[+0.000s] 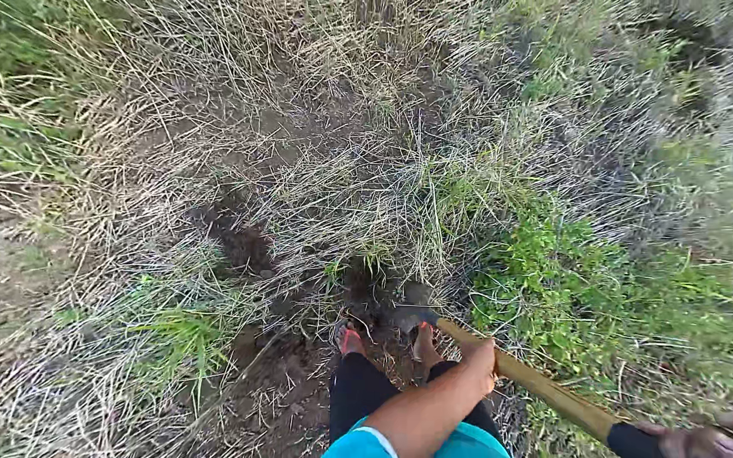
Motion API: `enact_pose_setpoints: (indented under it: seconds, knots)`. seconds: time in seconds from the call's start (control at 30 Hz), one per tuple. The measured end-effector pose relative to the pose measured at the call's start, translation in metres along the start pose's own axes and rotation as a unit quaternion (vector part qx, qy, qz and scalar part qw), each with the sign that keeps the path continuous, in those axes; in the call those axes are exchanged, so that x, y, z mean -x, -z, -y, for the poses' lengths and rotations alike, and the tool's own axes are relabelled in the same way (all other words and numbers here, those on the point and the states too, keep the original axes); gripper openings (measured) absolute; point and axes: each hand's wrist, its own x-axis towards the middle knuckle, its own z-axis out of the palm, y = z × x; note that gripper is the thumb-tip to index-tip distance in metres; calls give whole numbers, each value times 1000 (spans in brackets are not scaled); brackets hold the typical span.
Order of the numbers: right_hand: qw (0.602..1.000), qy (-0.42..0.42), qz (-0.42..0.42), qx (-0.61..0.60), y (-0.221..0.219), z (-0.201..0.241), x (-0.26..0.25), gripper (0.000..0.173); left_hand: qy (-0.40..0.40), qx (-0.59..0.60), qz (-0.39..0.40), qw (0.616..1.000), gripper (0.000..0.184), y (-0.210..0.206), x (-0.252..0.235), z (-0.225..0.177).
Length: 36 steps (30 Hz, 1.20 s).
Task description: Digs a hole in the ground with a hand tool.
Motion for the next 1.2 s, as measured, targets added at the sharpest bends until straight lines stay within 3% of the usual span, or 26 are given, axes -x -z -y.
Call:
enact_pose_setpoints:
  seconds: [0.17, 0.3, 0.4, 0.5, 0.6, 0.73, 0.8, 0.9, 1.0, 1.1, 1.2]
  knots:
    - [991, -33, -125, 45, -42, -164, -48, 24, 0, -67, -5, 998, 48, 23, -21, 2]
    - [988, -67, -139, -8, -56, -210, -95, 26, -22, -83, 1, 996, 45, 20, -21, -12]
    - [981, -119, -148, -36, -46, -225, -121, 20, -53, -83, 27, 995, 34, 0, -15, -10]
    - [981, -142, -122, -50, -34, -209, -126, 15, -49, -74, 32, 996, 38, -3, -35, -1]
    - [987, -127, -80, -54, -24, -154, -109, 15, -44, -29, 2, 999, 48, 10, -66, 0]
    - [995, -89, -37, -41, -8, -72, -80, 13, -60, 11, -38, 997, 42, 18, -87, -7]
    - [997, -69, -4, -25, 3, -35, -67, 13, -49, -4, -21, 999, 51, 8, -64, -8]
    - [998, -27, 45, -40, 12, 16, -46, 18, -59, -58, 39, 996, 85, -10, -6, -3]
    - [996, -10, 60, -61, 1, 55, -33, 18, -68, -71, 61, 993, 91, -17, 25, -4]
    - [999, -20, 20, -46, -24, 30, -46, 15, -72, -74, 62, 993, 79, -4, 15, -11]
    - [995, -30, -97, 1, -62, -91, -74, 11, -81, -68, 45, 993, 60, 18, 3, -8]
